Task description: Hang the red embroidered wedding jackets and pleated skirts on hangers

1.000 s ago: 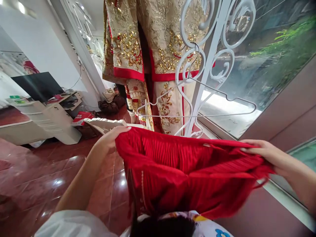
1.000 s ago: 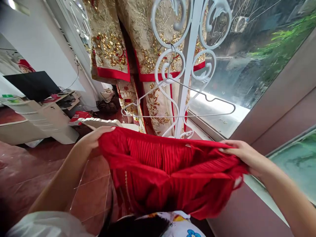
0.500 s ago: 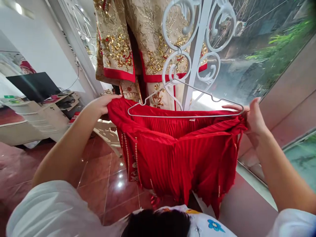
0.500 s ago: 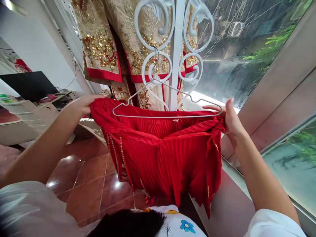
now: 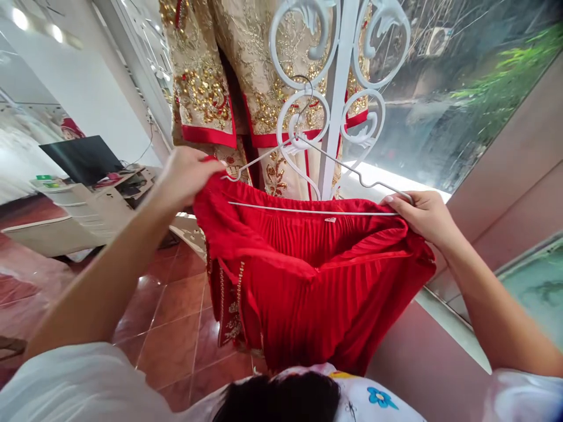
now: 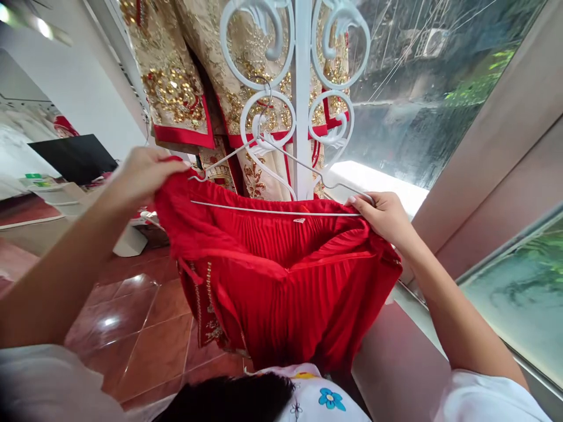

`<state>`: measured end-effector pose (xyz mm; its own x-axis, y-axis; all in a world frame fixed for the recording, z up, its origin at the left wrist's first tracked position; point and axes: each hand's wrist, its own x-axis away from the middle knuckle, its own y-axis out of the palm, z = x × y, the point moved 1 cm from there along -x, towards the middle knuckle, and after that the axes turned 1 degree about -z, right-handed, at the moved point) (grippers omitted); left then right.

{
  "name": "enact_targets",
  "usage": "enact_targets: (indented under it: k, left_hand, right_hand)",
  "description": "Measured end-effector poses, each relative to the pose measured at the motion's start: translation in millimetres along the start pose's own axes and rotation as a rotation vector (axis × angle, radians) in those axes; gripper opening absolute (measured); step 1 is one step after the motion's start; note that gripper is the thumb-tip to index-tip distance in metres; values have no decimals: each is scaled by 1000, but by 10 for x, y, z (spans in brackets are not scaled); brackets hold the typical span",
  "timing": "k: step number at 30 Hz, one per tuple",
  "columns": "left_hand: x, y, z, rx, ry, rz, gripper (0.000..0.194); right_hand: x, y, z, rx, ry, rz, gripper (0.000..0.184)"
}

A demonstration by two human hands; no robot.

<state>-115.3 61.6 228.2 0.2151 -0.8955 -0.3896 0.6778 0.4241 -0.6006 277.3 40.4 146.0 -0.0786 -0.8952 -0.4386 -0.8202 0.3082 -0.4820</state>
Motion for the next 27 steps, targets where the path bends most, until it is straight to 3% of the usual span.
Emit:
enact_targets:
  k: [3, 5, 8, 10, 13, 15, 18, 20, 24, 27]
  left_hand:
    - [319, 320, -37, -280, 132, 148, 23]
    - [516, 538, -150, -304, 151, 243, 16]
    - [717, 795, -352, -333, 127, 199, 14]
    - [786, 908, -405, -471, 158, 140, 16]
    - [804, 1048, -289, -628, 347, 288, 28]
    - [767, 1204, -141, -604, 563, 345, 35]
    - [682, 1551, 20, -519, 836, 147, 37]
    - [636, 1763, 47, -494, 882, 27, 32]
    - [599, 1935, 4, -513, 875, 33, 30]
    - [584, 1929, -28, -478, 952, 85, 27]
  right_hand:
    - [-61, 69, 75, -69, 61, -21, 37]
    - [-132, 114, 135, -134, 71, -18, 38]
    - [-258, 141, 226, -181, 51, -30, 39]
    - [-331, 126, 277, -183, 36, -54, 39]
    - [-397, 80, 318, -162, 6, -71, 38]
    - [-414, 51, 314, -155, -20, -79, 39]
    - [-413, 7, 274, -180, -8, -88, 43]
    - [-409, -36, 246, -209, 32, -90, 50]
    - [-444, -174, 224, -180, 38, -187, 63]
    - [-502, -319, 236, -161, 15, -376, 68]
